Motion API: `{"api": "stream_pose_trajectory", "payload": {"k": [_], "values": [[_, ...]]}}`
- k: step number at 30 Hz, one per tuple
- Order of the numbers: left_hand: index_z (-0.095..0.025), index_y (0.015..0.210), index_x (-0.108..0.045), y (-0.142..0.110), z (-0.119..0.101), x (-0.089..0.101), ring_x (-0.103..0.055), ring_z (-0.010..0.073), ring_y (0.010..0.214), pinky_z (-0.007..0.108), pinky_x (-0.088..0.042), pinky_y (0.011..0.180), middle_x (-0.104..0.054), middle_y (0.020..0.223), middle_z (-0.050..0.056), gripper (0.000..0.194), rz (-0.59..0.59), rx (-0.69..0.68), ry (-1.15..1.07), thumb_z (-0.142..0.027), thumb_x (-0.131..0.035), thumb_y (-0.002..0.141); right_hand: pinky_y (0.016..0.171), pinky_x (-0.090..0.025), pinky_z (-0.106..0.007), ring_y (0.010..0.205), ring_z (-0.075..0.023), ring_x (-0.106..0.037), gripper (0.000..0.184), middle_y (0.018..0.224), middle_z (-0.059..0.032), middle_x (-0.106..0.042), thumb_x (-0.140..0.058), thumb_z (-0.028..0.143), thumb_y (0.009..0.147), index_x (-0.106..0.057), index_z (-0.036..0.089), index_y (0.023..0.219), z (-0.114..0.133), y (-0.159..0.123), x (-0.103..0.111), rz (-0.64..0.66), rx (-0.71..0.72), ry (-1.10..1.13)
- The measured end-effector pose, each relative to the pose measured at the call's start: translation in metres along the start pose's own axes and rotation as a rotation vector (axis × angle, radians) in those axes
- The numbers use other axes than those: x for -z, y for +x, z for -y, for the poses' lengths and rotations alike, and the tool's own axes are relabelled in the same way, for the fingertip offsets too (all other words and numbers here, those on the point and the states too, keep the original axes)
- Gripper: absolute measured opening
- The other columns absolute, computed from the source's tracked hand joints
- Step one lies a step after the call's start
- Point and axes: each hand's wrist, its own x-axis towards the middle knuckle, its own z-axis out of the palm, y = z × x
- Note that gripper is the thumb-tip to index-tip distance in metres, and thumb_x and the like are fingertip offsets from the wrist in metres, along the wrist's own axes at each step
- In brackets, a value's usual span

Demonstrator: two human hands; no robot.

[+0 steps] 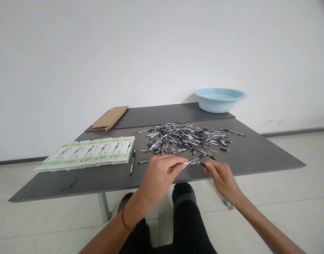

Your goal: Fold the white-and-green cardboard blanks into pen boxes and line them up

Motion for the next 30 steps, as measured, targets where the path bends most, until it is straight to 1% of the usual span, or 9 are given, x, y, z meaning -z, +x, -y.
{"api": "stream_pose_trajectory", "payload": {"k": [3,6,12,15,18,21,23,26,30], "values": [[-0.023,0.095,-0.079,-0.016,-0.007,0.000,-0.073,0.0107,0.075,0.021,-0.053,0.073,-0.080,0.088,-0.004,0.010,-0.067,0.045,-0.004,-0.015,-0.076,0.092,0.055,-0.029,-0.026,0.054,-0.0125,-0.045,0.050,0.058,0.0042,-0.047,-0.048,0.051,0.106,-0.052,0.020,0.067,0.023,-0.014,-0.004,0.034,0.021,-0.044],[-0.023,0.096,-0.078,-0.024,-0.010,0.000,-0.073,0.0110,0.077,0.022,-0.053,0.075,-0.080,0.090,-0.004,0.009,-0.095,0.045,0.019,-0.015,-0.076,0.092,0.056,-0.031,-0.025,0.054,-0.0125,-0.048,0.049,0.058,0.0044,-0.050,-0.047,0.047,0.108,-0.053,0.020,0.068,0.036,-0.021,-0.007,0.060,0.055,-0.084],[-0.023,0.096,-0.077,-0.026,-0.012,0.001,-0.072,0.0103,0.077,0.020,-0.053,0.074,-0.079,0.090,-0.004,0.009,-0.048,0.034,0.015,-0.015,-0.074,0.094,0.057,-0.032,-0.025,0.054,-0.0119,-0.050,0.046,0.059,0.0047,-0.051,-0.048,0.043,0.109,-0.054,0.020,0.070,0.046,-0.022,-0.009,0.086,0.089,-0.085],[-0.023,0.096,-0.077,-0.027,-0.011,0.004,-0.074,0.0116,0.079,0.021,-0.055,0.075,-0.080,0.092,-0.003,0.012,-0.094,0.038,0.037,-0.012,-0.073,0.093,0.057,-0.032,-0.025,0.054,-0.0119,-0.050,0.046,0.059,0.0045,-0.051,-0.047,0.042,0.110,-0.054,0.020,0.069,0.047,-0.021,-0.009,0.071,0.095,-0.090],[-0.023,0.097,-0.076,-0.031,-0.013,0.017,-0.075,0.0131,0.079,0.023,-0.058,0.075,-0.081,0.093,-0.003,0.011,-0.177,0.014,0.143,-0.014,-0.072,0.094,0.057,-0.032,-0.025,0.054,-0.0118,-0.049,0.047,0.059,0.0044,-0.051,-0.046,0.042,0.110,-0.054,0.020,0.070,0.047,-0.020,-0.008,0.065,0.092,-0.098],[-0.024,0.102,-0.075,-0.037,-0.021,0.041,-0.076,0.0156,0.083,0.027,-0.060,0.080,-0.081,0.097,-0.001,0.011,-0.324,-0.041,0.370,-0.018,-0.070,0.096,0.057,-0.032,-0.025,0.053,-0.0121,-0.049,0.047,0.058,0.0044,-0.050,-0.046,0.043,0.110,-0.054,0.020,0.069,0.046,-0.020,-0.007,0.052,0.093,-0.102],[-0.026,0.105,-0.075,-0.042,-0.028,0.055,-0.076,0.0159,0.082,0.028,-0.060,0.080,-0.081,0.097,-0.002,0.012,-0.384,-0.028,0.451,-0.021,-0.069,0.096,0.056,-0.032,-0.026,0.053,-0.0125,-0.049,0.047,0.058,0.0043,-0.049,-0.046,0.043,0.109,-0.053,0.021,0.069,0.045,-0.020,-0.008,0.050,0.093,-0.101],[-0.028,0.103,-0.075,-0.045,-0.035,0.059,-0.076,0.0165,0.082,0.027,-0.061,0.076,-0.081,0.095,-0.003,0.010,-0.312,-0.001,0.408,-0.023,-0.069,0.096,0.056,-0.033,-0.026,0.052,-0.0131,-0.049,0.047,0.057,0.0040,-0.050,-0.045,0.043,0.109,-0.053,0.021,0.069,0.046,-0.021,-0.010,0.061,0.090,-0.105],[-0.027,0.096,-0.075,-0.042,-0.034,0.040,-0.076,0.0158,0.077,0.025,-0.060,0.071,-0.080,0.090,-0.002,0.008,-0.126,-0.004,0.236,-0.021,-0.070,0.095,0.055,-0.032,-0.026,0.052,-0.0131,-0.049,0.046,0.057,0.0038,-0.051,-0.045,0.041,0.110,-0.053,0.021,0.069,0.051,-0.022,-0.015,0.082,0.126,-0.113]]}}
